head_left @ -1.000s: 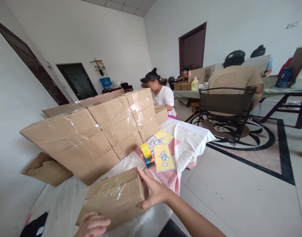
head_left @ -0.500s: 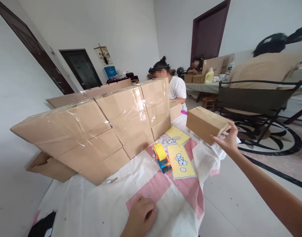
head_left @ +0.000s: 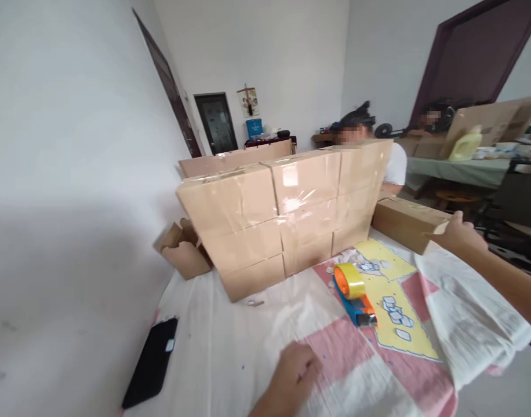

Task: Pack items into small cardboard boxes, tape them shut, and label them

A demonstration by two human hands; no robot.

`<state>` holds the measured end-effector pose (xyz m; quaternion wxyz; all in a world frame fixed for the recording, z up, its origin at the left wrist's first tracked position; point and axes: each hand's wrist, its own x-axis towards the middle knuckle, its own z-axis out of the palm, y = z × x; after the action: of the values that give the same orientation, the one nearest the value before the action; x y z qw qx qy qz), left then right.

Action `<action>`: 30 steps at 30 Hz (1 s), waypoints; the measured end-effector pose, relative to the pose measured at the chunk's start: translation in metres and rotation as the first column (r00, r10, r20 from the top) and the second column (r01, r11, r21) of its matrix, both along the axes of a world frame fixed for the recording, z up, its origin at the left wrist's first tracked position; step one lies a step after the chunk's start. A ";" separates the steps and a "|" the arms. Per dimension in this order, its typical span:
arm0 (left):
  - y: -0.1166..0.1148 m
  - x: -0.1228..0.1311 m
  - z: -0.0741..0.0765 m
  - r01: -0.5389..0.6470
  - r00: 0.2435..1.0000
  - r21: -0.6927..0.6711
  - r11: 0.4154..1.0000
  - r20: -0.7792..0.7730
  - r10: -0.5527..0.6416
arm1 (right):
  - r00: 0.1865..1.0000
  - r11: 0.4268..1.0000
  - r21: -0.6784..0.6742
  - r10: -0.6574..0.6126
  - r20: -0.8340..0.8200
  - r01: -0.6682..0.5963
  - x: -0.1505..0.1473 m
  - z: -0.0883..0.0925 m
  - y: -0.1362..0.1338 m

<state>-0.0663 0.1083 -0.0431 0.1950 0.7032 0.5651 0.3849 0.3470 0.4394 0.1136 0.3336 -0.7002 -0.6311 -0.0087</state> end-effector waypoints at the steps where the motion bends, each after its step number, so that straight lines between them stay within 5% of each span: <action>1: 0.000 -0.023 0.011 -0.117 0.992 0.039 0.992 0.042 0.116 | 0.998 1.000 0.007 0.022 0.052 -0.022 -0.017 0.006 -0.010; 3: 0.003 -0.082 0.037 -0.406 0.910 0.103 0.908 0.139 0.391 | 0.964 0.974 0.022 0.220 0.148 -0.226 -0.071 0.013 -0.043; 5: 0.011 -0.147 0.062 -0.671 0.737 0.147 0.726 0.230 0.635 | 0.843 0.843 0.075 0.520 0.141 -0.533 -0.148 0.009 -0.094; 8: 0.031 -0.231 0.090 -0.851 0.525 0.178 0.494 0.262 0.810 | 0.377 0.378 -0.025 0.926 0.033 -0.926 -0.288 -0.015 -0.180; 10: 0.046 -0.268 0.102 -0.871 0.484 0.210 0.445 0.198 0.853 | 0.106 0.104 -0.024 0.989 -0.099 -0.994 -0.387 -0.034 -0.225; 11: 0.052 -0.282 0.106 -0.858 0.497 0.231 0.459 0.140 0.857 | 0.055 0.053 -0.018 0.983 -0.174 -0.998 -0.435 -0.043 -0.241; 12: 0.057 -0.295 0.110 -0.838 0.517 0.246 0.488 0.071 0.853 | 0.086 0.077 -0.043 0.961 -0.263 -0.996 -0.481 -0.051 -0.251; 15: 0.066 -0.328 0.121 -0.782 0.562 0.224 0.581 -0.150 0.814 | 0.371 0.333 -0.163 0.828 -0.421 -0.929 -0.599 -0.066 -0.251; 18: 0.073 -0.360 0.130 -0.778 0.549 0.143 0.612 -0.320 0.772 | 0.580 0.543 -0.224 0.676 -0.455 -0.809 -0.674 -0.070 -0.221; 21: 0.082 -0.384 0.135 -0.778 0.535 0.086 0.623 -0.430 0.727 | 0.698 0.675 -0.254 0.539 -0.472 -0.692 -0.707 -0.072 -0.184; 24: 0.093 -0.393 0.134 -0.761 0.540 0.067 0.645 -0.484 0.688 | 0.767 0.748 -0.293 0.421 -0.484 -0.595 -0.718 -0.077 -0.156; 30: 0.110 -0.395 0.124 -0.724 0.551 0.081 0.685 -0.529 0.646 | 0.793 0.774 -0.371 0.262 -0.550 -0.513 -0.732 -0.089 -0.129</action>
<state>-0.4613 0.2180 0.0812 -0.0794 0.4856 0.8510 0.1835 -0.3853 0.3102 0.0248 0.2757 -0.5922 -0.6452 0.3963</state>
